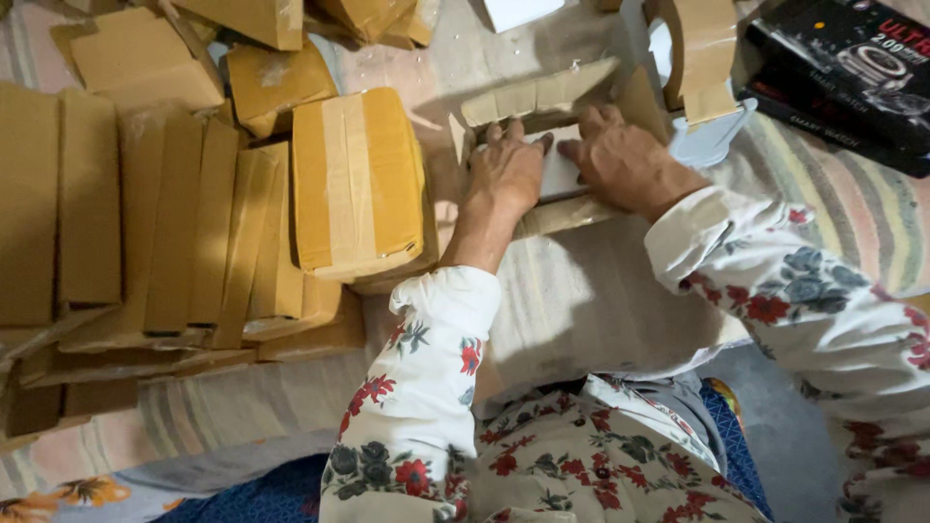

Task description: The person opens a cardboard box, places a white foam insert and a smartwatch box inside, then closes and seals the box with packing tape using a tape dispenser. The sealed box is set aside with other finished packages.

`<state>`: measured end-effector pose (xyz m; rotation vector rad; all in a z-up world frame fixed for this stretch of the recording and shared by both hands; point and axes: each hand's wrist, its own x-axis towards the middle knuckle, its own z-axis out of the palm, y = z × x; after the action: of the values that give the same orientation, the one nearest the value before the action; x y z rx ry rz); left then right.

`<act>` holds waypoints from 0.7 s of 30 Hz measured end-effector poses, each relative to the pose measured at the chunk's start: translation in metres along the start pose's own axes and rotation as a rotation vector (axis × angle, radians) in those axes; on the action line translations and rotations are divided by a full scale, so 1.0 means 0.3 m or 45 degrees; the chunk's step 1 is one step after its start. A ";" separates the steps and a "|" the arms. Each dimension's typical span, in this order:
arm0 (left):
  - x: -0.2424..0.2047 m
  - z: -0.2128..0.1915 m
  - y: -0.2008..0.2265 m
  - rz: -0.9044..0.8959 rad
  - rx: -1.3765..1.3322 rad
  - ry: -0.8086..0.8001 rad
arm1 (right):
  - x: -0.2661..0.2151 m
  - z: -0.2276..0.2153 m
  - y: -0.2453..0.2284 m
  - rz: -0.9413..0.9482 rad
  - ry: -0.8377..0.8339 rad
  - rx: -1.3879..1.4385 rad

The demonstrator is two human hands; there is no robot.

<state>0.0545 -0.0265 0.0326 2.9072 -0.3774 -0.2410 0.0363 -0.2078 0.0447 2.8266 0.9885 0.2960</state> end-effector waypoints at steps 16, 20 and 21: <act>-0.060 0.044 0.019 0.004 0.119 -0.036 | -0.295 -0.107 -0.123 0.046 0.276 0.580; -0.012 0.090 -0.035 0.140 0.191 0.074 | -0.271 -0.119 -0.114 0.231 0.372 0.633; 0.005 0.086 -0.044 0.184 0.165 0.143 | -0.261 -0.119 -0.107 0.273 0.417 0.676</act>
<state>0.0541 -0.0188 0.0045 2.9836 -0.6015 -0.0315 -0.0510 -0.2299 0.0624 3.4605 0.9295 0.6194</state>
